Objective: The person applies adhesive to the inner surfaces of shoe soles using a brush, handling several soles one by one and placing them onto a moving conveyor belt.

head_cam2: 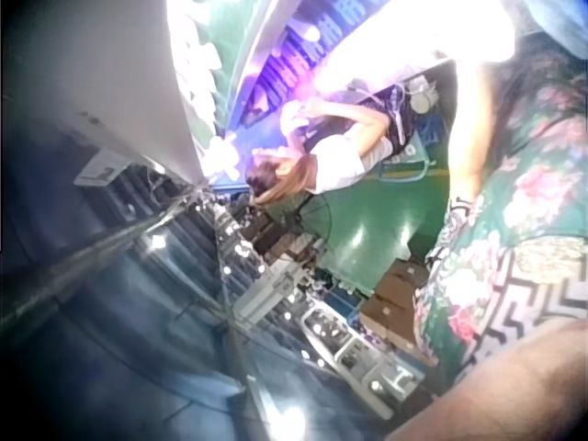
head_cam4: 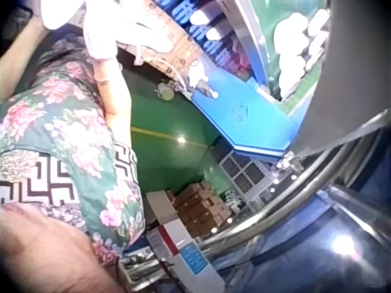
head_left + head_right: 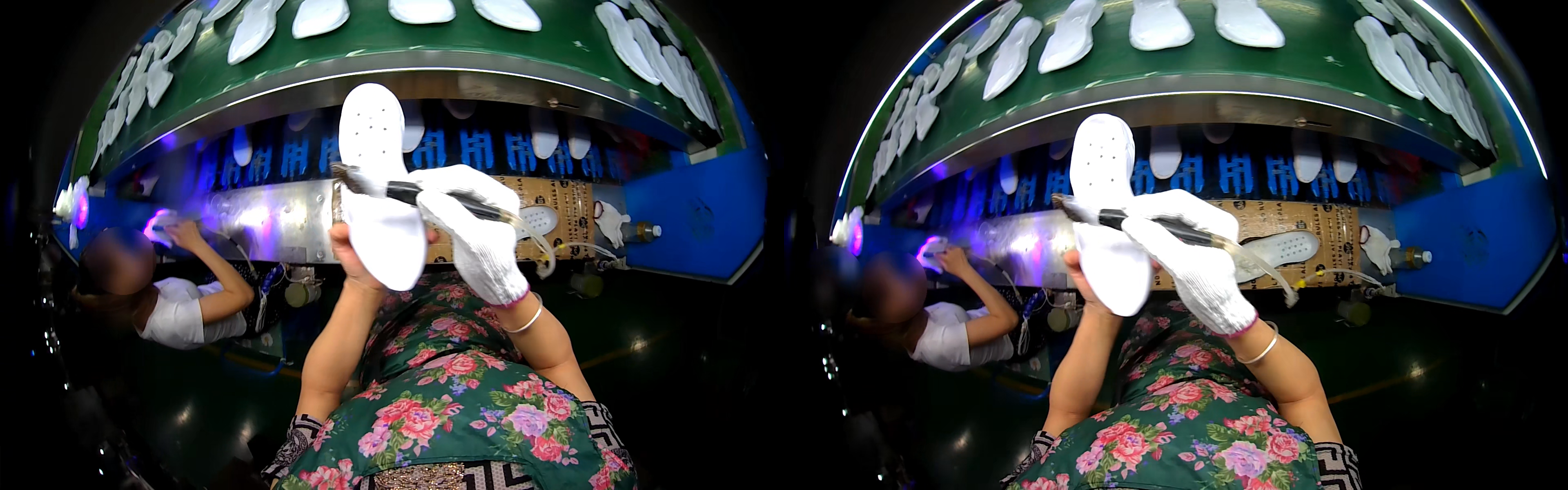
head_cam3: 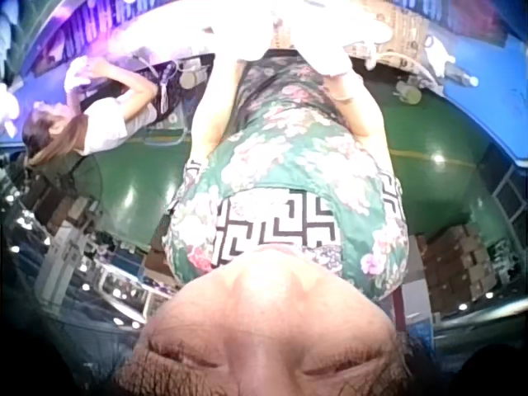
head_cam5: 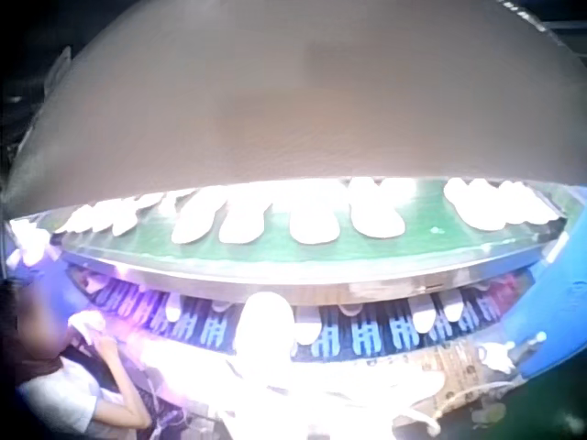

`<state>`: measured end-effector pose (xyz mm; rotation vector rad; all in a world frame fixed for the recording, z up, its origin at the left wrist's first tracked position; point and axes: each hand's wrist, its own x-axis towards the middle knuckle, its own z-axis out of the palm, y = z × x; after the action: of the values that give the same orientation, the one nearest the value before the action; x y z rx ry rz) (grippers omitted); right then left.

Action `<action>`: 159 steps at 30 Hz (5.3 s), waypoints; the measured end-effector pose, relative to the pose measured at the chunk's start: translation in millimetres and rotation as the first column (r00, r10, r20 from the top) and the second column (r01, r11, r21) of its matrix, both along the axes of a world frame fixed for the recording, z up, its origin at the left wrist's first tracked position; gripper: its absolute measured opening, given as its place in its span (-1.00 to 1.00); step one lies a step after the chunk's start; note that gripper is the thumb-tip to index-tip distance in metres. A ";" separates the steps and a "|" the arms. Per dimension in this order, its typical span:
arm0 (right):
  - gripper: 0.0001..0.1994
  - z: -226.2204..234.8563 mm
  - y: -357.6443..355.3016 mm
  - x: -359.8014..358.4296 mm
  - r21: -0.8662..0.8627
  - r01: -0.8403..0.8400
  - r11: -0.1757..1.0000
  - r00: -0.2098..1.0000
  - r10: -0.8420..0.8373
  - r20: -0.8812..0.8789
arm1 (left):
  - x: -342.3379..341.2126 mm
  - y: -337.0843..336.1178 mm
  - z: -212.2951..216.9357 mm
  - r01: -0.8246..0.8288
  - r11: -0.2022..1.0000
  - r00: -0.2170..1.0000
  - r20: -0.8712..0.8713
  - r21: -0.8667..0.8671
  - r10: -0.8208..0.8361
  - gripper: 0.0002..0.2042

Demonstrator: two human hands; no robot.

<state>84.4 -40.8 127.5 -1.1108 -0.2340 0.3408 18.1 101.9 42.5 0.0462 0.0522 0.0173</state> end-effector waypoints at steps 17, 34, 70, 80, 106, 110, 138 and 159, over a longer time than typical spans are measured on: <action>-0.71 -6.8 4.8 -37.3 0.188 0.069 0.980 0.965 -0.018 -0.260 | -31.3 -54.2 2.0 -0.010 0.943 0.957 -0.270 0.333 0.105 -0.05; -0.74 -2.6 1.4 -14.7 -0.280 0.111 0.953 0.795 0.084 0.601 | -12.9 -32.6 -16.2 -0.131 0.942 0.980 -0.103 0.310 0.170 -0.10; -0.79 -29.9 1.4 -25.6 -0.344 -0.086 0.935 0.616 0.321 0.719 | -6.7 23.9 -14.1 -0.075 0.975 0.997 0.045 0.210 0.067 -0.01; -0.80 -35.9 3.5 -45.4 -0.371 -0.090 0.924 0.568 0.354 0.743 | -7.6 45.7 0.8 0.001 0.976 0.996 0.088 0.218 -0.021 -0.09; -0.67 -38.3 6.0 -55.7 -0.381 -0.108 0.918 0.473 0.385 0.792 | 7.6 73.7 32.1 0.286 0.878 0.952 -0.010 0.384 -0.306 -0.03; -0.75 -32.7 7.2 -61.7 -0.316 -0.275 0.908 0.612 0.418 0.671 | 5.2 76.4 33.6 0.267 0.887 0.959 -0.011 0.377 -0.285 -0.02; -0.84 -29.9 17.1 -41.5 -0.305 -0.395 0.867 0.858 0.467 0.214 | -10.3 88.8 3.6 0.100 0.969 0.993 0.031 0.226 -0.110 -0.13; -0.86 -51.4 0.0 8.1 0.100 -0.087 0.991 0.996 0.086 0.008 | -53.4 142.1 41.8 -0.082 0.855 0.972 0.230 0.513 -0.045 0.07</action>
<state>92.6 -40.7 76.1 -1.0046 -0.3003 0.3998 -35.4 243.9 84.3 0.5897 -0.1923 0.0560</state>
